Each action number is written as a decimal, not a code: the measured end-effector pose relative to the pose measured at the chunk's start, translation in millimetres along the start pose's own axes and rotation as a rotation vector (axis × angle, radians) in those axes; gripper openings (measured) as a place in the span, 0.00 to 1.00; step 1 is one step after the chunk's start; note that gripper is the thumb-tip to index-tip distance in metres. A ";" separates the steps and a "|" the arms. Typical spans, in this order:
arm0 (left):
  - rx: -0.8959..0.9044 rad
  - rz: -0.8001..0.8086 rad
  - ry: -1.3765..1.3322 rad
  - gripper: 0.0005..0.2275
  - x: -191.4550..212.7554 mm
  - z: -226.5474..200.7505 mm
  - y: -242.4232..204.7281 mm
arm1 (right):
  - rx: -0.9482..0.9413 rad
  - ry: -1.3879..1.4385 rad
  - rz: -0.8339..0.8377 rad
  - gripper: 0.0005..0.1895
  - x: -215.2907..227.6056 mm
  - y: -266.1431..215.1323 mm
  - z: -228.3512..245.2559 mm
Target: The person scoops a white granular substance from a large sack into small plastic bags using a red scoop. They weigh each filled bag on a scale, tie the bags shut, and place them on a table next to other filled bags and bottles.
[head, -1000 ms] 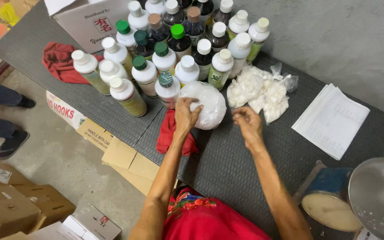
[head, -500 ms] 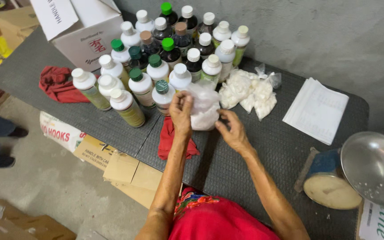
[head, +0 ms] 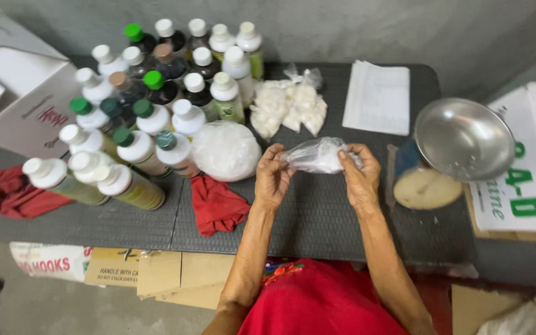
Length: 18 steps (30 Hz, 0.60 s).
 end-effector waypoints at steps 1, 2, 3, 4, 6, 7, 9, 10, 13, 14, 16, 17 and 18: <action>0.039 0.017 -0.012 0.14 -7.2 4.0 -2.5 | -0.013 -0.022 -0.051 0.08 7.6 -11.8 4.1; 0.071 0.043 -0.023 0.13 -16.2 7.2 0.5 | -0.017 -0.044 -0.096 0.08 12.9 -18.4 11.0; 0.176 0.032 0.004 0.14 -24.7 11.9 1.8 | -0.021 -0.066 -0.142 0.08 16.8 -24.1 18.9; 0.278 0.020 0.030 0.16 -31.6 18.4 0.5 | 0.031 -0.106 -0.141 0.08 18.7 -28.1 26.6; 0.387 0.060 0.208 0.17 -39.3 35.5 -2.0 | 0.127 -0.190 -0.133 0.08 17.9 -37.7 39.3; 0.393 0.113 0.358 0.16 -40.3 46.5 -3.1 | 0.153 -0.318 -0.129 0.08 19.0 -43.7 46.8; 0.343 0.103 0.632 0.14 -36.7 68.0 -2.6 | 0.194 -0.567 -0.103 0.07 22.0 -54.7 58.6; 0.298 0.040 0.752 0.13 -33.7 80.6 -3.2 | 0.225 -0.638 -0.118 0.07 26.7 -62.3 62.5; 0.148 -0.138 0.394 0.09 -22.3 101.5 -2.8 | 0.220 -0.671 -0.218 0.07 55.3 -83.6 67.2; 0.096 -0.195 0.157 0.08 -20.0 105.3 -6.4 | 0.152 -0.557 -0.292 0.07 69.4 -93.8 65.4; 0.096 -0.216 0.106 0.06 -19.5 111.6 -18.6 | 0.080 -0.412 -0.384 0.07 103.6 -111.2 61.9; 0.099 -0.232 0.081 0.06 -22.4 117.2 -27.1 | 0.077 -0.381 -0.404 0.07 122.0 -122.5 61.5; 0.104 -0.224 0.039 0.06 -26.4 122.4 -36.7 | 0.075 -0.342 -0.427 0.07 136.1 -137.2 58.1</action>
Point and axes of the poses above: each hand's wrist, its own y-axis towards the middle knuckle, its own x-axis out of the back of the hand, z = x × y, the point moved 1 cm from there along y, towards the middle knuckle, and after that the axes turned 11 degrees about z, right-handed, at the moved point
